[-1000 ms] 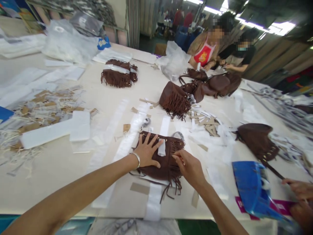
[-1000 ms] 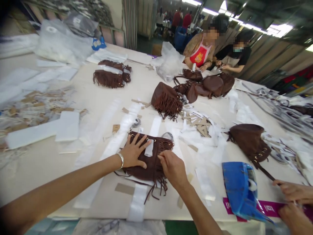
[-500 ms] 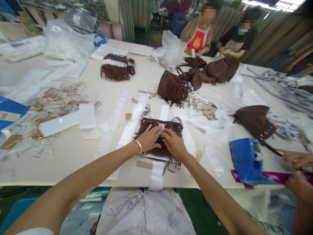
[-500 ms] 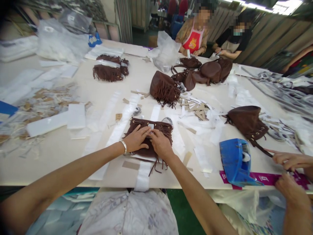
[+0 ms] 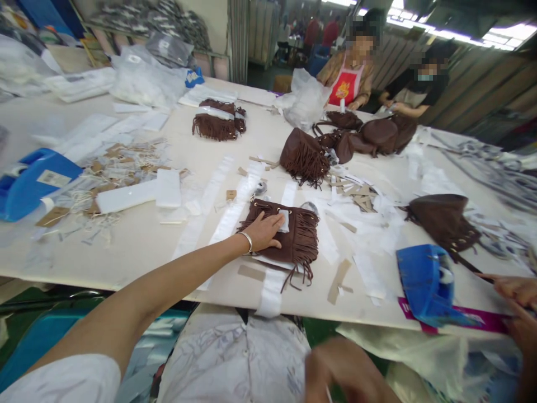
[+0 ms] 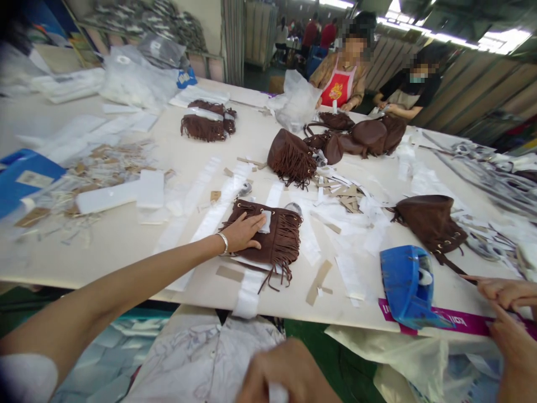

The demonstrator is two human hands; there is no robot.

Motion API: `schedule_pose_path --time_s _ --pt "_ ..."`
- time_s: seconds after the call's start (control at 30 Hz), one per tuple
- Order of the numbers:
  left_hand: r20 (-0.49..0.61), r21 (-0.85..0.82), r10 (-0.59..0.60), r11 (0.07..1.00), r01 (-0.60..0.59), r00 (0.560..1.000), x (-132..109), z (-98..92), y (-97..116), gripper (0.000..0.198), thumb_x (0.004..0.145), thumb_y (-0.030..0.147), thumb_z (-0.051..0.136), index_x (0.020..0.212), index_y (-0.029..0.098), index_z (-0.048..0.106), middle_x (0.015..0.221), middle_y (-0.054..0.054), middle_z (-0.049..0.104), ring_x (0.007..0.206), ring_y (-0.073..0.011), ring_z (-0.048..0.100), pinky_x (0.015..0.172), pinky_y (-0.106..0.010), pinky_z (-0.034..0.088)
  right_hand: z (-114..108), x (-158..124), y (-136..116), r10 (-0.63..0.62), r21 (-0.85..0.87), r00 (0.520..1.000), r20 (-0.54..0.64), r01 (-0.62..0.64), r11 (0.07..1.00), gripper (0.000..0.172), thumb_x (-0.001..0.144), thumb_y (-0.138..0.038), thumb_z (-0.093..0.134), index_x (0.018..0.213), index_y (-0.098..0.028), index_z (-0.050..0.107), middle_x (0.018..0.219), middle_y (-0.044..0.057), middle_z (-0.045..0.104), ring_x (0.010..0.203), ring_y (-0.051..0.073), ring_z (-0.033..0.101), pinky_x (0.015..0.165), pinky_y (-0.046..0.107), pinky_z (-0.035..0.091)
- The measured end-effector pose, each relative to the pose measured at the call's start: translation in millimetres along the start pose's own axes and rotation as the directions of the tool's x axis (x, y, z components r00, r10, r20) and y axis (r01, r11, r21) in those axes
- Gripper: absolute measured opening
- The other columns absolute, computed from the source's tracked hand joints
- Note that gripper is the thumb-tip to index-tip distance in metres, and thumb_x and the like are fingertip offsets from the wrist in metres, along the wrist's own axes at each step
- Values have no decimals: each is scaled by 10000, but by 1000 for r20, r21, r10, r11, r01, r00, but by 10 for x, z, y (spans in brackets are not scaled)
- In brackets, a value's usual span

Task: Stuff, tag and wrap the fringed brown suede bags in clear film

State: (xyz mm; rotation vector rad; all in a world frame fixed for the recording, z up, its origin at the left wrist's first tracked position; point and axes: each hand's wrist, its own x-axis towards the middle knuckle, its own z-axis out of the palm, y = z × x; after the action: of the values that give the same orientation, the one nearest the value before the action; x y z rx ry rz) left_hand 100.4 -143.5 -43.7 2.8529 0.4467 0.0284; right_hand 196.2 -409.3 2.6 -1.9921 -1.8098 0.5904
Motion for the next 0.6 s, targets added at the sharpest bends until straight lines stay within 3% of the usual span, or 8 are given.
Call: schedule_pose_path --time_s 0.33,0.43,0.6 --pt "-48 11 -55 998 56 997 -6 64 52 808 860 520 589 1481 147 231 1568 -162 234 1406 -301 265 1132 -524 201 545 207 -130 -180 -287 974 140 214 934 187 800 -234 712 914 -194 568 952 62 586 900 237 514 761 343 391" --pt "-55 -8 -54 999 54 997 1 104 31 795 866 519 579 1486 171 224 1571 -152 234 1409 -298 264 1130 -531 202 531 212 -119 -159 -206 973 165 192 960 103 836 -213 672 837 -202 570 892 33 588 864 205 519 748 313 377" --pt "-57 -50 -53 997 51 997 4 144 6 804 867 509 583 1491 174 203 1579 -158 205 1418 -309 239 1134 -554 169 375 254 -28 -86 140 982 169 62 988 106 929 -218 539 830 -203 575 819 -6 587 782 141 547 701 253 376"
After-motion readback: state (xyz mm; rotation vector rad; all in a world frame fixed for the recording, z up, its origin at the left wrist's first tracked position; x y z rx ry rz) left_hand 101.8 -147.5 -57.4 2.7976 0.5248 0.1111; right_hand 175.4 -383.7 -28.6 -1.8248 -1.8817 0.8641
